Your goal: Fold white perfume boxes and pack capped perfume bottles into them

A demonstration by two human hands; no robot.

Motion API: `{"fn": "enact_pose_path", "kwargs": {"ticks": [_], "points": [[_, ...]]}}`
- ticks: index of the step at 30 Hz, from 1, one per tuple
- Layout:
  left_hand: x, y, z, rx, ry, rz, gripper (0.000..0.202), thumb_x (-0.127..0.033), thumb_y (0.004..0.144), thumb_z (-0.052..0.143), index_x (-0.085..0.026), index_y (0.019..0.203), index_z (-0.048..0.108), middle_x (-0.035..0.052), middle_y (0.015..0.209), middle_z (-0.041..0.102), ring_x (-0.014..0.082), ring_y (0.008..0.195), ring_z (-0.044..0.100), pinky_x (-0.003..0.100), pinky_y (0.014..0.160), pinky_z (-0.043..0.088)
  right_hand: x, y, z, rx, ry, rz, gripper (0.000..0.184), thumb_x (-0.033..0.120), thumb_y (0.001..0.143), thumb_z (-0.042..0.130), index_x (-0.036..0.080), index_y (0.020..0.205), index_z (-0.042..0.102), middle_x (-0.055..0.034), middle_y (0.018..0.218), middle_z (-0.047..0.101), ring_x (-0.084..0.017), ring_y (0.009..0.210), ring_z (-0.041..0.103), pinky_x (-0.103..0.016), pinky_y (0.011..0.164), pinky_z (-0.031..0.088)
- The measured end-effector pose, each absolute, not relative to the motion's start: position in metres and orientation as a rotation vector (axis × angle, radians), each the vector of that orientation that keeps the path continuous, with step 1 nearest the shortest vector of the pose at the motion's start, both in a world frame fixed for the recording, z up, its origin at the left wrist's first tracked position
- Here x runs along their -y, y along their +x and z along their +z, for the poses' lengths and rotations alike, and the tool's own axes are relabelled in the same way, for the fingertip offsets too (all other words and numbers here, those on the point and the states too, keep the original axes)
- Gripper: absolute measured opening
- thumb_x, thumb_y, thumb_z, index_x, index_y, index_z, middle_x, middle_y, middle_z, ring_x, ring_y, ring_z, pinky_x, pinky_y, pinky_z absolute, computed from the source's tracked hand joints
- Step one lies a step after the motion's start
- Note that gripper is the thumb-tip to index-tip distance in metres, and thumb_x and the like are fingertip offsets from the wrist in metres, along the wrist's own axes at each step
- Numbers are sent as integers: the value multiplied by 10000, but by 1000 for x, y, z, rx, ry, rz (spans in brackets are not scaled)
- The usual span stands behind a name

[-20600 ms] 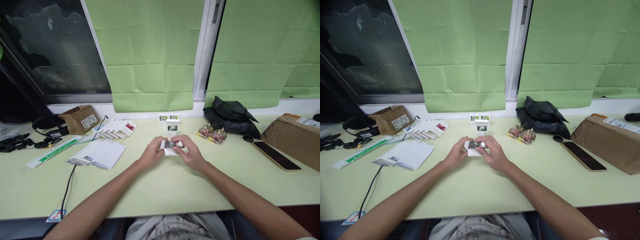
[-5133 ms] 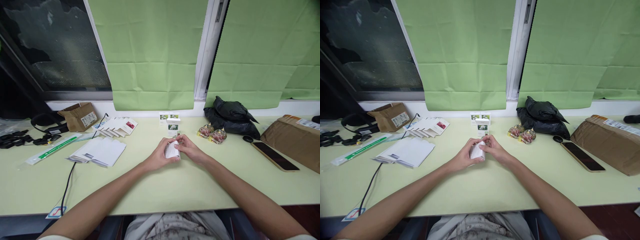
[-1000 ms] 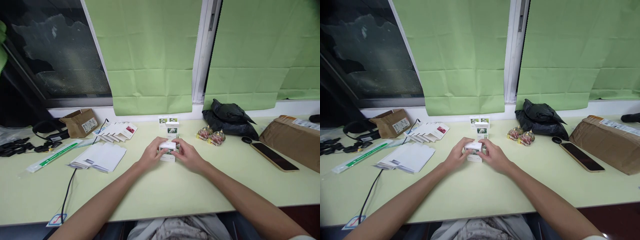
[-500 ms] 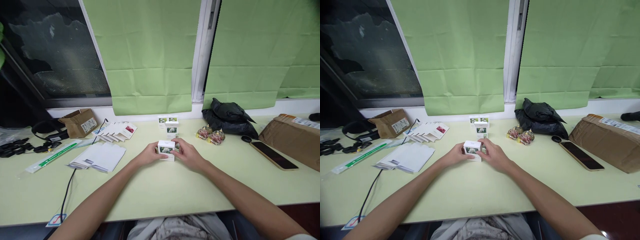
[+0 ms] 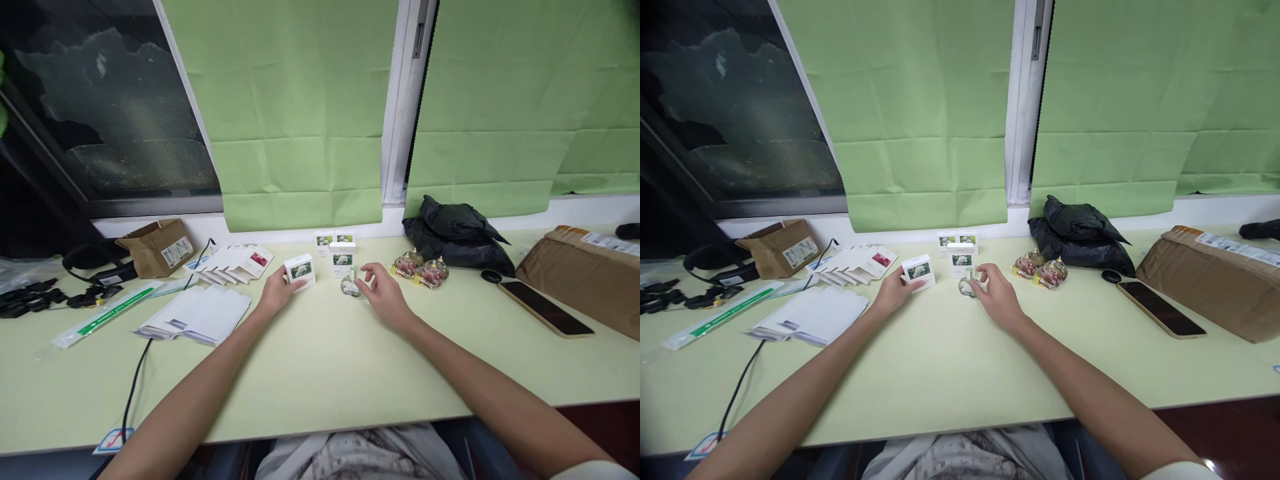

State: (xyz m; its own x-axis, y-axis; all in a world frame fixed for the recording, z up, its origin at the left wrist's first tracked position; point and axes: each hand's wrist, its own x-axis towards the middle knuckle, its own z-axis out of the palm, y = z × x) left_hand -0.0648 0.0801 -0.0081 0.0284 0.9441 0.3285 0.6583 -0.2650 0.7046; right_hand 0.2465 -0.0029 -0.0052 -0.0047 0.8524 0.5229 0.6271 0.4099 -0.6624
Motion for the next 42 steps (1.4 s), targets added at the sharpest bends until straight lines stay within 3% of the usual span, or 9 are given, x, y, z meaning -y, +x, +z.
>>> {"fn": "enact_pose_path", "kwargs": {"ticks": [4, 8, 12, 19, 29, 34, 37, 39, 42], "points": [[-89, -69, -15, -1685, 1924, 1157, 493, -489, 804, 790, -200, 1174, 638, 49, 973, 753, 215, 759, 663, 323, 712, 517, -2, 247, -13, 1778, -1366, 292, 497, 499, 940, 664, 265, 1350, 510, -59, 1238, 595, -172, 773, 602, -334, 746, 486], [-93, -68, -20, -1687, 1943, 1155, 495, -454, 839, 754, -195, 1227, 587, 28, 882, 709, 220, 760, 650, 325, 715, 501, -9, 248, -22, 1841, -1370, 339, 466, 450, 955, 641, 274, 1365, 507, -68, 1337, 595, -163, 753, 598, -348, 784, 491], [-96, -67, -25, -1629, 1969, 1174, 486, -365, 887, 688, -197, 1318, 539, 49, 1010, 718, 198, 757, 636, 335, 756, 509, -14, 249, -24, 1861, -1382, 370, 392, 424, 979, 600, 268, 1334, 540, -53, 1323, 640, -154, 732, 599, -346, 800, 481], [-100, -69, -30, -1520, 2036, 1230, 489, -275, 921, 602, -203, 1392, 492, 102, 1344, 653, 182, 793, 619, 368, 813, 534, -16, 254, -23, 1907, -1432, 331, 285, 377, 1021, 527, 250, 1267, 595, -65, 1209, 707, -224, 918, 660, -348, 846, 465], [-106, -70, -39, -1462, 1943, 1284, 546, -220, 928, 585, -215, 1442, 403, 133, 1359, 577, 205, 983, 668, 403, 908, 559, -30, 271, -29, 1769, -1649, 203, 298, 295, 1035, 468, 204, 1310, 534, -139, 1332, 628, -299, 1172, 626, -388, 945, 465], [-94, -60, -32, -1588, 1891, 1433, 473, -293, 901, 670, -209, 1301, 432, 128, 1309, 518, 194, 928, 637, 388, 839, 549, -34, 275, -30, 1673, -1716, 189, 262, 293, 1027, 467, 206, 1262, 543, -135, 1292, 623, -305, 1183, 618, -394, 942, 475], [-78, -49, -20, -1599, 1962, 1547, 240, -341, 955, 617, -224, 1118, 485, 51, 1087, 577, 169, 812, 586, 355, 800, 513, -31, 274, -27, 1606, -1729, 166, 290, 291, 999, 500, 202, 1273, 535, -148, 1317, 587, -302, 1128, 631, -396, 904, 488], [-66, -40, -14, -1422, 2102, 1381, 143, -363, 993, 571, -234, 1037, 529, 16, 954, 613, 169, 808, 595, 320, 766, 494, -27, 271, -21, 1537, -1687, 96, 361, 304, 961, 553, 189, 1300, 510, -170, 1350, 544, -297, 1083, 634, -396, 870, 495], [-53, -26, -13, -1247, 2181, 1133, 199, -408, 1010, 552, -250, 1120, 599, 38, 1105, 679, 182, 911, 637, 303, 745, 495, -18, 264, -12, 1509, -1478, 45, 347, 340, 957, 560, 190, 1267, 517, -136, 1242, 599, -262, 969, 637, -386, 844, 499]]}}
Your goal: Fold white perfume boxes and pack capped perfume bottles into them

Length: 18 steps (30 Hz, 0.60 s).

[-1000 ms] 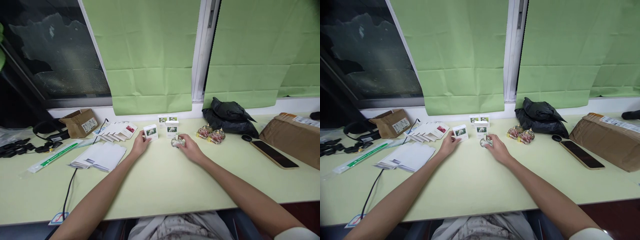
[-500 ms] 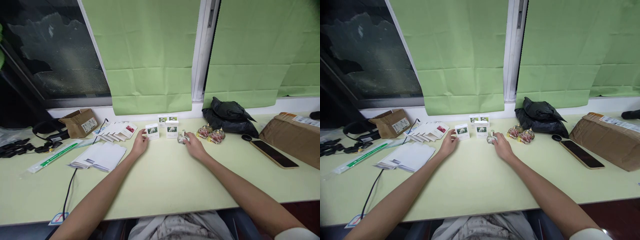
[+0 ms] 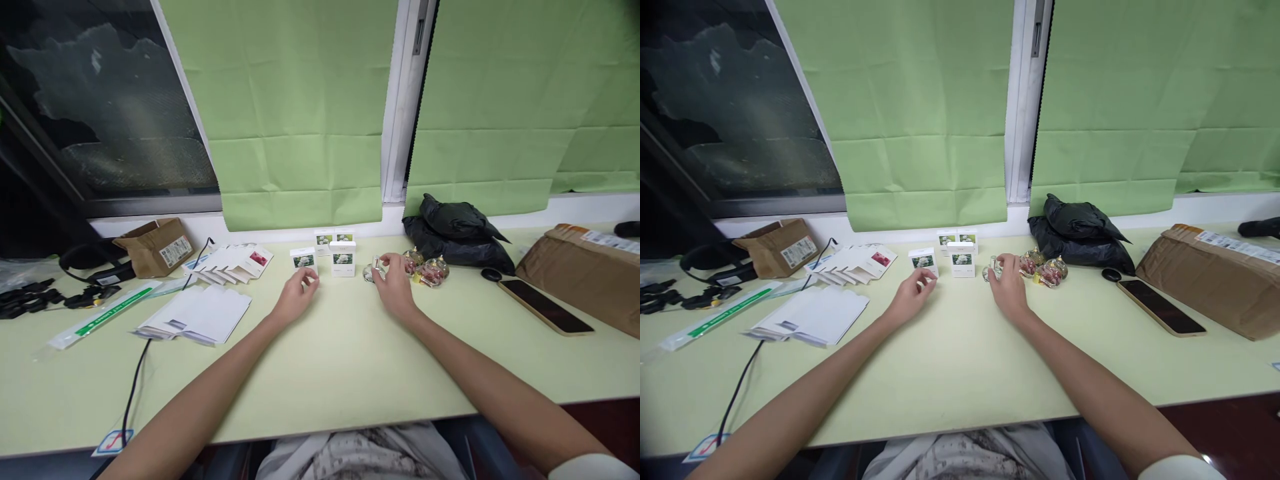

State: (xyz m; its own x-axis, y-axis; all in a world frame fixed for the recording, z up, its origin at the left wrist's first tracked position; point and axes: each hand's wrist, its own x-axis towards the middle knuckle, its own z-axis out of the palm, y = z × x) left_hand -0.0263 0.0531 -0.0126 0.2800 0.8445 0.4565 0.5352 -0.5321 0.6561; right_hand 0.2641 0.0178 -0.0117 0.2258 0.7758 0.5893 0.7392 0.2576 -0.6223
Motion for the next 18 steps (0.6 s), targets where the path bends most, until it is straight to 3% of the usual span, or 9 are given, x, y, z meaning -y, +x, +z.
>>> {"fn": "enact_pose_path", "kwargs": {"ticks": [3, 5, 7, 10, 14, 18], "points": [[-49, -15, -19, -1178, 2205, 954, 342, -446, 992, 587, -279, 1290, 601, 66, 1388, 630, 227, 1126, 634, 339, 866, 529, -9, 254, -8, 1675, -1282, 282, 271, 386, 1011, 498, 237, 1220, 585, -68, 1131, 681, -189, 739, 608, -365, 807, 516], [-50, -11, -24, -1154, 2224, 895, 432, -456, 972, 624, -289, 1369, 585, 79, 1522, 554, 256, 1222, 610, 395, 1007, 510, -6, 246, -12, 1754, -1239, 452, 322, 398, 1000, 533, 257, 1280, 602, -87, 1302, 661, -165, 698, 615, -380, 818, 542], [-53, -9, -27, -1139, 2234, 874, 478, -460, 961, 646, -290, 1403, 586, 90, 1610, 476, 284, 1292, 583, 452, 1113, 458, -7, 240, -18, 1773, -1263, 553, 407, 395, 971, 593, 270, 1358, 585, -124, 1540, 519, -134, 667, 627, -412, 871, 559], [-58, -8, -29, -1123, 2246, 854, 474, -463, 953, 661, -281, 1388, 619, 100, 1638, 447, 324, 1427, 481, 503, 1180, 399, -14, 237, -27, 1781, -1308, 671, 440, 412, 942, 665, 269, 1354, 608, -170, 1677, 343, -104, 633, 642, -459, 962, 551], [-61, -6, -28, -1117, 2244, 815, 421, -438, 960, 643, -291, 1354, 642, 92, 1568, 534, 323, 1509, 377, 526, 1228, 330, -23, 241, -29, 1715, -1255, 892, 396, 472, 932, 685, 278, 1275, 638, -150, 1690, 326, -99, 621, 658, -439, 883, 591], [-60, -7, -25, -1107, 2199, 777, 341, -405, 974, 603, -309, 1294, 668, 62, 1596, 505, 325, 1486, 395, 492, 1149, 421, -27, 244, -28, 1674, -1172, 1034, 368, 494, 915, 693, 271, 1207, 666, -112, 1678, 348, -79, 627, 655, -365, 793, 609]]}}
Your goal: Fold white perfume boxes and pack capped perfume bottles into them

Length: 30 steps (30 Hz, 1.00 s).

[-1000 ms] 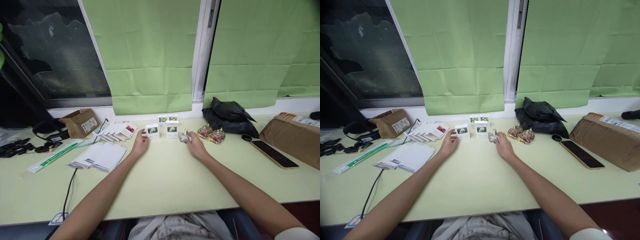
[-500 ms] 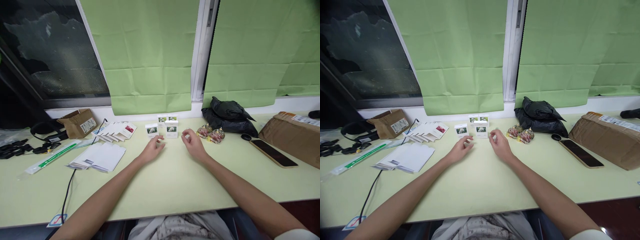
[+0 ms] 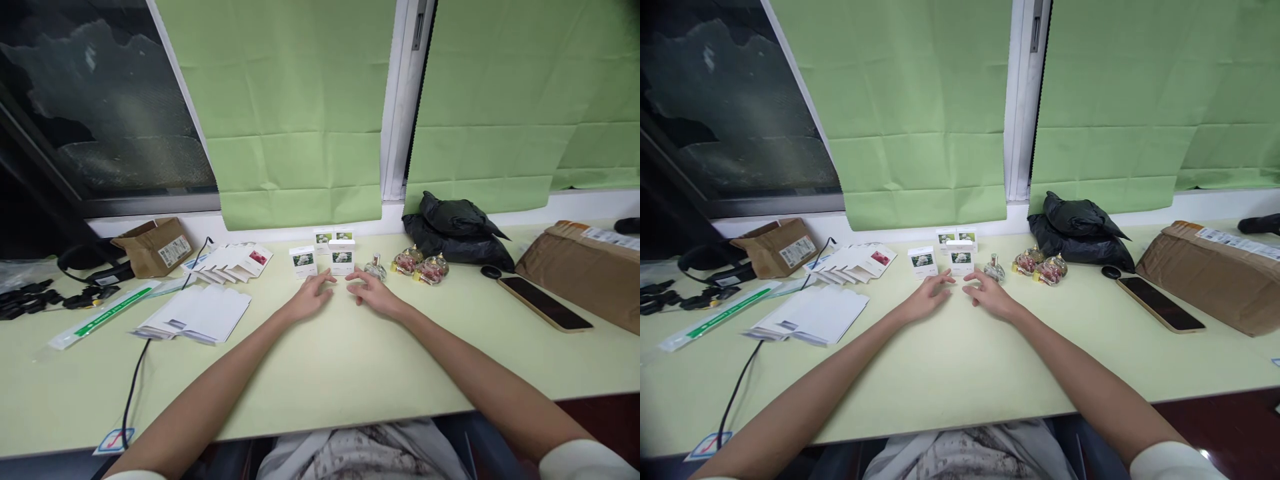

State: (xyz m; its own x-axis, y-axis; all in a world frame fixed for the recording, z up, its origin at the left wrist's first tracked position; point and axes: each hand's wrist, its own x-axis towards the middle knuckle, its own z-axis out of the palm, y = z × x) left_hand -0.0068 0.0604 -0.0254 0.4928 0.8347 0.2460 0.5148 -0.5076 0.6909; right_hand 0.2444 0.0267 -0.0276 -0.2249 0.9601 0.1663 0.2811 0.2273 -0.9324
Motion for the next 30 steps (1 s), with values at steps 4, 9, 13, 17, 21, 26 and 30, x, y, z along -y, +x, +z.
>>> {"fn": "enact_pose_path", "kwargs": {"ticks": [4, 9, 13, 17, 21, 26, 30], "points": [[-59, -7, -22, -1100, 2109, 869, 343, -374, 997, 560, -280, 1320, 626, 84, 1543, 538, 292, 1331, 542, 421, 1014, 498, -26, 243, -28, 1657, -1122, 1011, 312, 450, 919, 683, 243, 1152, 674, -107, 1613, 416, -53, 625, 638, -317, 747, 605], [-60, -6, -24, -1117, 1985, 1014, 507, -431, 1008, 573, -269, 1460, 409, 101, 1382, 588, 208, 1113, 627, 333, 852, 505, -18, 240, -27, 1661, -1160, 1001, 364, 500, 945, 617, 249, 1206, 585, -37, 1038, 658, -135, 676, 644, -217, 469, 512], [-57, -7, -26, -1127, 1973, 1000, 730, -519, 964, 651, -282, 1557, 296, 87, 1264, 578, 199, 1064, 615, 324, 846, 501, -15, 240, -28, 1597, -1124, 1021, 452, 511, 926, 630, 281, 1280, 470, -53, 1164, 626, -161, 771, 670, -205, 413, 510], [-50, -8, -27, -1136, 2012, 986, 772, -566, 921, 700, -294, 1551, 346, 78, 1235, 560, 213, 1068, 589, 334, 862, 497, -15, 239, -27, 1545, -1128, 1025, 680, 491, 898, 653, 302, 1466, 331, -108, 1322, 559, -176, 817, 670, -208, 378, 501], [-48, -8, -27, -1128, 2042, 974, 860, -570, 878, 753, -293, 1559, 308, 87, 1266, 560, 231, 1135, 576, 341, 895, 483, -15, 239, -24, 1608, -1145, 1047, 551, 486, 910, 633, 260, 1393, 496, -76, 1183, 589, -146, 730, 623, -191, 359, 460], [-43, -8, -22, -1069, 2032, 930, 1039, -544, 779, 857, -297, 1563, 222, 128, 1402, 570, 262, 1220, 571, 358, 922, 489, -9, 237, -23, 1618, -1089, 1117, 339, 493, 926, 640, 227, 1131, 596, -19, 941, 641, -117, 635, 581, -186, 408, 459], [-32, -4, -14, -1015, 1957, 879, 1009, -535, 769, 867, -279, 1539, 268, 143, 1365, 643, 251, 1053, 660, 376, 872, 527, -3, 233, -20, 1650, -1009, 1203, 338, 523, 906, 682, 222, 1046, 619, -11, 864, 672, -123, 634, 578, -210, 465, 483]]}}
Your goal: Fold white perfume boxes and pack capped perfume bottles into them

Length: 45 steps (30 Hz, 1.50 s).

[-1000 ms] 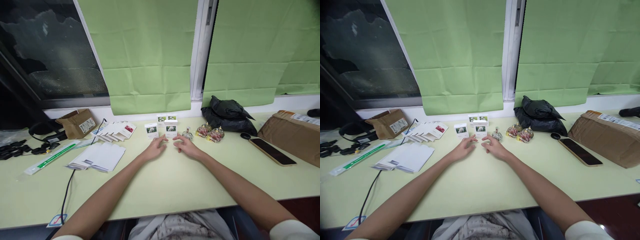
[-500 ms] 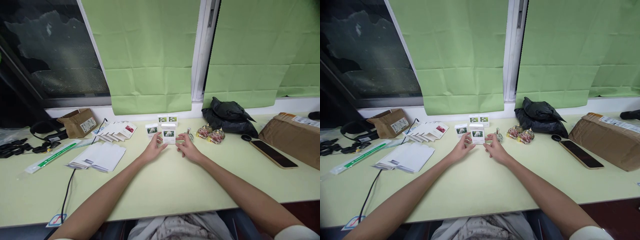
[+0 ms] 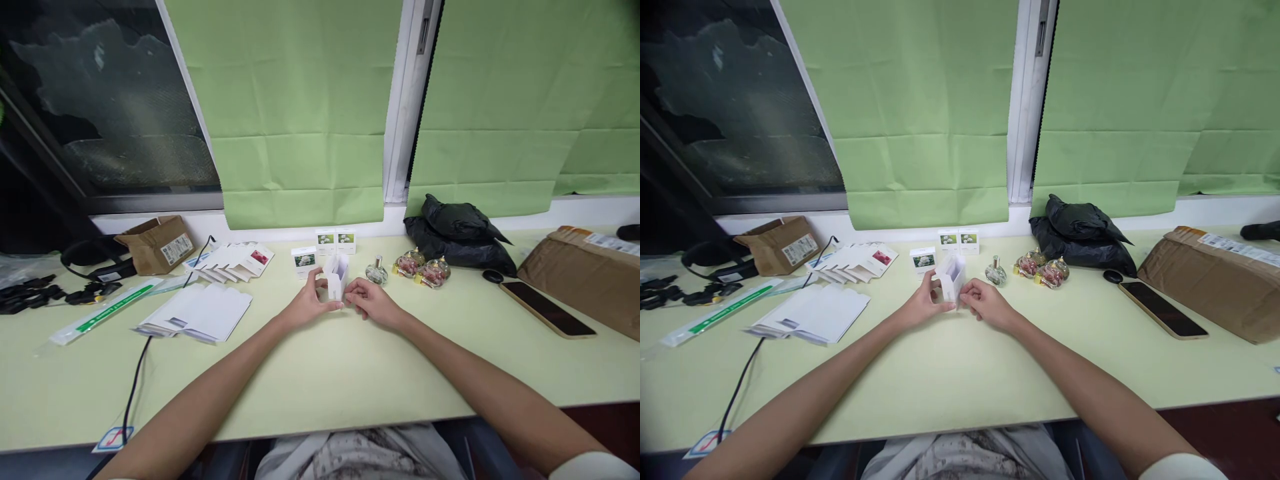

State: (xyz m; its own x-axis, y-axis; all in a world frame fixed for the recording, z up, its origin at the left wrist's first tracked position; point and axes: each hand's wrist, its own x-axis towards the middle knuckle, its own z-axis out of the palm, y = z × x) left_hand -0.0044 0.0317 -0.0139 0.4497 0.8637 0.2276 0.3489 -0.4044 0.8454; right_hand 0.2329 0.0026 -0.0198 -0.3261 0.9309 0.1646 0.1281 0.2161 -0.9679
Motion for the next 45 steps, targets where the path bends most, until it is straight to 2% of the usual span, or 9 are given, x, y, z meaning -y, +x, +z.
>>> {"fn": "enact_pose_path", "kwargs": {"ticks": [6, 10, 13, 17, 20, 23, 31, 35, 45], "points": [[-23, 4, -8, -965, 1938, 944, 655, -540, 897, 732, -251, 1435, 497, 92, 1292, 694, 245, 1034, 690, 357, 860, 563, 4, 231, -12, 1745, -994, 1114, 333, 560, 944, 624, 230, 982, 646, -6, 860, 634, -129, 617, 547, -251, 508, 480], [-27, -1, -8, -1015, 2033, 982, 467, -519, 941, 663, -230, 1305, 622, 83, 1224, 712, 242, 1000, 670, 364, 847, 561, 7, 234, -5, 1757, -1046, 763, 272, 493, 991, 567, 236, 910, 612, 7, 768, 567, -163, 674, 531, -292, 617, 484], [-30, -5, -9, -1014, 2050, 1006, 485, -488, 944, 673, -239, 1345, 565, 89, 1224, 709, 246, 1043, 664, 374, 877, 559, 9, 236, 0, 1701, -1093, 511, 206, 448, 981, 587, 243, 986, 577, -23, 889, 589, -189, 782, 566, -322, 705, 516], [-29, -7, -11, -1011, 2113, 1042, 659, -442, 969, 669, -287, 1511, 329, 90, 1243, 693, 237, 1071, 665, 402, 944, 546, 13, 236, 4, 1677, -1070, 389, 290, 411, 974, 596, 271, 1221, 536, -83, 1229, 565, -193, 891, 609, -326, 706, 563], [-28, -9, -13, -996, 2247, 1108, 717, -406, 991, 652, -322, 1557, 220, 126, 1423, 570, 213, 1045, 670, 394, 927, 561, 15, 235, 5, 1737, -1021, 392, 336, 388, 1002, 557, 303, 1325, 527, -96, 1330, 540, -213, 1004, 628, -318, 691, 587], [-29, -12, -14, -927, 2467, 1139, 605, -372, 1024, 611, -331, 1522, 269, 141, 1496, 460, 188, 1020, 670, 383, 924, 572, 16, 235, 6, 1798, -983, 365, 281, 364, 1031, 520, 298, 1299, 571, -95, 1308, 566, -221, 1046, 631, -329, 735, 606], [-40, -13, -25, -783, 2852, 1306, 315, -345, 1032, 602, -250, 1238, 382, 124, 1311, 521, 195, 915, 686, 290, 613, 522, 16, 235, 5, 1830, -856, 275, 116, 292, 1031, 541, 267, 1031, 655, -88, 1150, 627, -240, 1079, 623, -341, 734, 600], [-43, -14, -30, -804, 2965, 1346, 240, -324, 1037, 590, -243, 1156, 398, 109, 1231, 529, 166, 786, 667, 260, 526, 446, 18, 234, 6, 1851, -815, 254, 117, 214, 1002, 543, 265, 1044, 640, -82, 1115, 627, -232, 1033, 621, -336, 721, 579], [-44, -16, -30, -793, 3060, 1349, 172, -233, 1024, 595, -244, 1100, 441, 111, 1215, 566, 218, 995, 667, 301, 673, 524, 18, 234, 6, 1862, -809, 233, 158, 147, 959, 539, 254, 1045, 618, -68, 1089, 623, -217, 1013, 609, -322, 731, 566]]}}
